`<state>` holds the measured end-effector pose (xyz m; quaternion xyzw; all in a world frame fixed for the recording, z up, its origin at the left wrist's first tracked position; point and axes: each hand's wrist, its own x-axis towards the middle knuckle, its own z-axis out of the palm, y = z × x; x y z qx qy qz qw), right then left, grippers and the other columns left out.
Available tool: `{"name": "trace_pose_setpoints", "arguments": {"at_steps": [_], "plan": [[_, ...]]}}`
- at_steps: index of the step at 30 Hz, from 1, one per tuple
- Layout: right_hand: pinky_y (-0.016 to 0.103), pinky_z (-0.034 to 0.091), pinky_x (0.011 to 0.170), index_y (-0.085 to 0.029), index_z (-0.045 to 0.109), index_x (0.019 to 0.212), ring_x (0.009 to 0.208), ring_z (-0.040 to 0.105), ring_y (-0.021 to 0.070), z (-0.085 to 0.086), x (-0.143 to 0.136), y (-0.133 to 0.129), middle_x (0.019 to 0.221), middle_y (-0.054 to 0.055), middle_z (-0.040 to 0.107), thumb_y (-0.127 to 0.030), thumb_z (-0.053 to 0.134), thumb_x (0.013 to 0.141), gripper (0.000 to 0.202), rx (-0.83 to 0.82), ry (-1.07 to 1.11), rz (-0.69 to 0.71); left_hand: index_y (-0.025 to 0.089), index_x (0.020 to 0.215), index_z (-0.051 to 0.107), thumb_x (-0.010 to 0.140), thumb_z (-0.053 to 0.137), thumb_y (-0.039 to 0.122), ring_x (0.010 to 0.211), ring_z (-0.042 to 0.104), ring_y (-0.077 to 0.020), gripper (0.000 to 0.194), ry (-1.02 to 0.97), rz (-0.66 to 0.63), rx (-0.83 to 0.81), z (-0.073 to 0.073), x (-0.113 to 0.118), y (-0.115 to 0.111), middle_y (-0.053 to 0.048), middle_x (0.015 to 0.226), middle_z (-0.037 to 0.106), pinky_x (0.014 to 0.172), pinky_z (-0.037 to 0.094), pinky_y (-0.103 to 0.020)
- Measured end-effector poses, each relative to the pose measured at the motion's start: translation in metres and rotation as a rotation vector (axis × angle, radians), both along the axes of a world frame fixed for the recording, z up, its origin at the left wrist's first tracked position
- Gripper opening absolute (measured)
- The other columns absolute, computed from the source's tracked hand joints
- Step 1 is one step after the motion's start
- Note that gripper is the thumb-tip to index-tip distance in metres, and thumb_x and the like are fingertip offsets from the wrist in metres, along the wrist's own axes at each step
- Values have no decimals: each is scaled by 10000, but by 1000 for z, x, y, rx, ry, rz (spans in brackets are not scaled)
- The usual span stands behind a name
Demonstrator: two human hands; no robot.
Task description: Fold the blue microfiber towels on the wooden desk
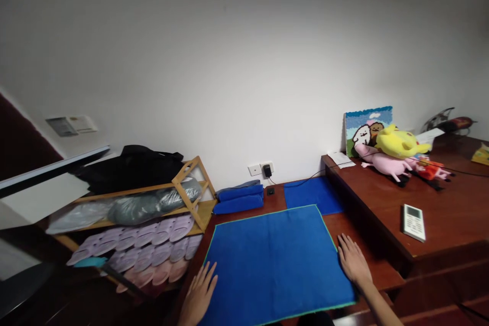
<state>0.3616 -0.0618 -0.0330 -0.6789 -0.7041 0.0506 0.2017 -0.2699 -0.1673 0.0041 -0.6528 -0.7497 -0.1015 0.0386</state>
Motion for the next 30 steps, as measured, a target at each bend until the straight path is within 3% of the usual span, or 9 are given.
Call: {"name": "trace_pose_setpoints", "arguments": {"at_steps": [3,5,13,25,30], "plan": [[491,330,1257,-120,577,1480,1491,441,288,-12,2,0,1563,128,539,-487,218,1007,698,51,-26,5,262,1564,476,1027,351,503,1526,403,-290,602,13,56,21,-12,-25,10,-61,1643,465,1243,359,-522],[492,342,1250,-123,582,1472,1481,455,287,-16,4,-2,1556,130,549,-492,214,1019,691,68,-33,4,259,1571,465,1034,344,517,1529,398,-290,608,16,53,36,-15,-30,10,-73,1647,459,1245,351,-524],[510,393,1219,-139,625,1417,1431,516,306,-19,11,-3,1499,147,604,-490,230,1018,662,137,-9,17,267,1584,443,1057,346,467,1540,381,-274,572,-2,72,27,-5,-13,3,-76,1664,432,1263,310,-495],[501,407,1213,-90,625,1414,1415,536,305,-18,9,-1,1486,169,610,-392,267,986,635,154,-48,32,246,1583,445,1052,295,406,1540,383,-260,575,31,88,10,-15,-21,11,-71,1666,422,1262,302,-487],[492,406,1210,-129,635,1408,1411,539,294,-19,9,0,1481,147,620,-380,304,974,600,167,-48,27,265,1578,453,1047,300,408,1538,386,-257,571,16,95,22,-16,-22,12,-57,1666,427,1259,302,-497]]}}
